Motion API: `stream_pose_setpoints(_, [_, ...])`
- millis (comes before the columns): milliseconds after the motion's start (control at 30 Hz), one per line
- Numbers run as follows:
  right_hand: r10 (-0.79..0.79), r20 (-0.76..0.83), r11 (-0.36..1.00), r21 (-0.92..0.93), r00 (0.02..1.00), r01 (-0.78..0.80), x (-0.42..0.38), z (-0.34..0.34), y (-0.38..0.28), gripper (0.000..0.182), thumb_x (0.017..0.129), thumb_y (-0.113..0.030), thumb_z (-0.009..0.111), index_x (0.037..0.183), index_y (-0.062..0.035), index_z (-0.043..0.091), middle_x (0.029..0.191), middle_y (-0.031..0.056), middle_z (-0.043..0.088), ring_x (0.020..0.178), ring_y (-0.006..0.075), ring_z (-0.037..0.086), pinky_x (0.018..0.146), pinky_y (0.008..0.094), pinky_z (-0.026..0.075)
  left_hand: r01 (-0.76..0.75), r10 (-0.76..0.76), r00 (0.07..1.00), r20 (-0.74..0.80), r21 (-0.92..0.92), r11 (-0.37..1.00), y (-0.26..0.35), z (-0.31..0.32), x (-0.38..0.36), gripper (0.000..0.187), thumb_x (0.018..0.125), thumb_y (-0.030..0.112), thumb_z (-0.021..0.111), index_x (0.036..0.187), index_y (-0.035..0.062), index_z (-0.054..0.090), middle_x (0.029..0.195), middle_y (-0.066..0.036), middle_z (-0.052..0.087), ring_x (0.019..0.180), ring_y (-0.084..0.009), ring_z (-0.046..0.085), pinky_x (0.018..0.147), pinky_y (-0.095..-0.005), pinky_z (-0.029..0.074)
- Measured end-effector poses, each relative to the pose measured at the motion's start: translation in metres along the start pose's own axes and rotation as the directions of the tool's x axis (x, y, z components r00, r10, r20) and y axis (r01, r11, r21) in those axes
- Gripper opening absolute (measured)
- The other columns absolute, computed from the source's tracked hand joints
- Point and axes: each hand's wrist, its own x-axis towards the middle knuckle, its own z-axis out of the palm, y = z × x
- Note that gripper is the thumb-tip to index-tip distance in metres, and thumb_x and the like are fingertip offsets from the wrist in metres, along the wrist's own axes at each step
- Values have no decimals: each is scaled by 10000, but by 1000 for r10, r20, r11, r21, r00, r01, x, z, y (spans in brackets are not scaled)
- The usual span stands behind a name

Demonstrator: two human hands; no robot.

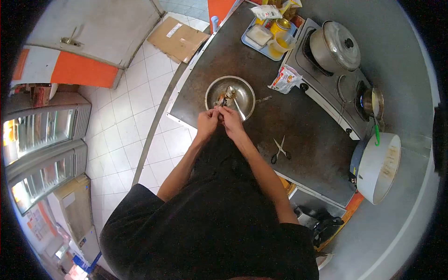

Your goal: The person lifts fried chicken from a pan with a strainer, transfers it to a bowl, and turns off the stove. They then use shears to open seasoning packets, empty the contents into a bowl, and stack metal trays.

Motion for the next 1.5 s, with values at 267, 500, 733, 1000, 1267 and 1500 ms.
stream_pose_setpoints(267, [102, -2, 924, 371, 995, -94, 8, -4, 9, 208, 959, -109, 565, 1092, 26, 653, 1053, 91, 665, 968, 173, 626, 870, 299, 506, -244, 308, 947, -92, 416, 876, 22, 11, -16, 251, 908, 182, 583, 837, -34, 689, 724, -235, 653, 653, -385, 655, 588, -408, 501])
stream_pose_setpoints(500, [118, -141, 936, 346, 983, -62, 10, 5, 2, 192, 936, -114, 601, 1068, 12, 661, 1011, 74, 662, 943, 170, 615, 837, 303, 500, -354, 427, 904, -23, 518, 778, 13, 20, -14, 223, 900, 186, 590, 863, -3, 700, 748, -242, 649, 656, -407, 645, 587, -451, 492])
stream_pose_setpoints(733, [154, -189, 914, 400, 970, -67, 10, 6, -2, 127, 916, -126, 637, 987, -24, 666, 936, 53, 654, 858, 158, 604, 779, 285, 490, -465, 534, 845, 9, 506, 727, 21, 23, -17, 177, 878, 144, 601, 787, 7, 666, 708, -231, 622, 638, -420, 619, 574, -485, 483])
stream_pose_setpoints(1000, [131, -158, 902, 430, 979, -52, 24, -5, 9, 117, 900, -190, 653, 959, -89, 663, 871, 4, 616, 798, 127, 568, 675, 279, 478, -393, 445, 896, 9, 487, 780, 19, 24, -19, 198, 901, 177, 579, 877, 18, 696, 746, -258, 623, 693, -442, 625, 624, -504, 504])
stream_pose_setpoints(1267, [-383, -105, 711, -668, 918, 220, 12, -21, 10, 234, 939, -231, 602, 901, -17, 689, 776, 102, 668, 695, 221, 631, 617, 342, 471, 39, -45, 998, 37, 159, 987, -10, 7, -10, 401, 936, 330, 554, 932, -50, 680, 671, -165, 643, 652, -147, 610, 653, -389, 501])
stream_pose_setpoints(1500, [-734, 248, 92, -886, 632, 455, -62, 44, -79, 140, 892, -96, 606, 963, 12, 660, 825, 215, 658, 786, 400, 639, 695, 445, 494, 108, -114, 985, 127, 53, 993, -3, -23, -29, 383, 971, 325, 546, 936, -17, 715, 769, -85, 712, 626, -142, 664, 587, -316, 523])
